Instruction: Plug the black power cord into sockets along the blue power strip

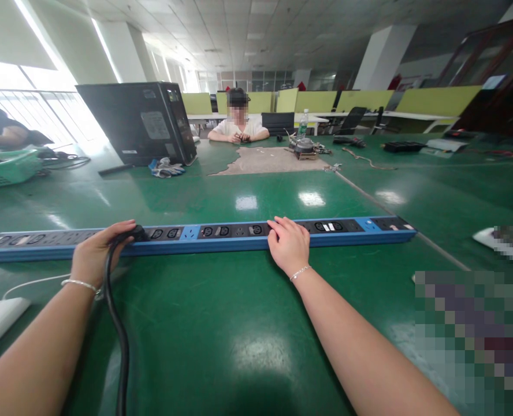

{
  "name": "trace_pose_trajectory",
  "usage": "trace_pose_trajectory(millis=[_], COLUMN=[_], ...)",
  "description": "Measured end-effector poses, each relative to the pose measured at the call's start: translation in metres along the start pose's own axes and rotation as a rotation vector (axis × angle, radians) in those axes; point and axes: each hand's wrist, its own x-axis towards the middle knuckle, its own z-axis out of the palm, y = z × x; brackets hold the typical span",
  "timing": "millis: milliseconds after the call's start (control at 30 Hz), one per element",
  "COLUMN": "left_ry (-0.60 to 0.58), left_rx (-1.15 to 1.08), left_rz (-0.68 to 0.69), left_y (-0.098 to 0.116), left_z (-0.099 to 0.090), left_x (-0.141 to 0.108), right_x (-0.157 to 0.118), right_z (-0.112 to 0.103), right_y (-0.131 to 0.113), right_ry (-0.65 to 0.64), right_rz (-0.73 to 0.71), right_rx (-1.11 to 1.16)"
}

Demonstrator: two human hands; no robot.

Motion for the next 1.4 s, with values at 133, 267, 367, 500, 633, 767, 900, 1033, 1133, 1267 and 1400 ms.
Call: trace_pose_trajectory(millis=[133,267,367,500,633,767,900,1033,1133,1267,1400], left_ry=[-0.017,-0.146,-0.301,-0.436,-0.479,-0.599,-0.586,-0.682,-0.737,-0.68,-0.655], left_rx=[0.034,0.101,0.14,0.16,0.48,0.701,0.781,0.816,0.821,0.824,0.824], left_rz=[0.008,-0.016,-0.097,-0.128,-0.121,-0.246,-0.269,-0.229,-0.211,-0.244,-0.25], left_y=[0.004,0.001,-0.001,0.006,0.025,0.04,0.046,0.044,0.045,0.052,0.055], left_z=[-0.002,-0.01,-0.023,-0.035,-0.031,-0.02,-0.019,-0.024,-0.026,-0.024,-0.023], left_x=[-0.006,-0.007,0.001,0.021,0.029,0.012,0.003,0.018,0.025,0.014,0.01], right_x=[0.0,0.0,0.0,0.0,0.0,0.0,0.0,0.0,0.0,0.0,0.0], right_z=[0.001,0.001,0.001,0.001,0.001,0.001,0.0,0.001,0.002,0.002,0.002], right_y=[0.0,0.001,0.001,0.001,0.001,0.001,0.0,0.001,0.001,0.002,0.002], right_ry=[0.01,0.013,0.014,0.017,0.019,0.02,0.019,0.014,0.019,0.031,0.03], right_rz=[0.002,0.0,-0.005,-0.01,-0.009,-0.006,-0.001,-0.002,0.0,-0.001,-0.003], right_rx=[0.006,0.013,0.009,-0.003,0.001,0.012,0.017,0.026,0.027,0.023,0.022])
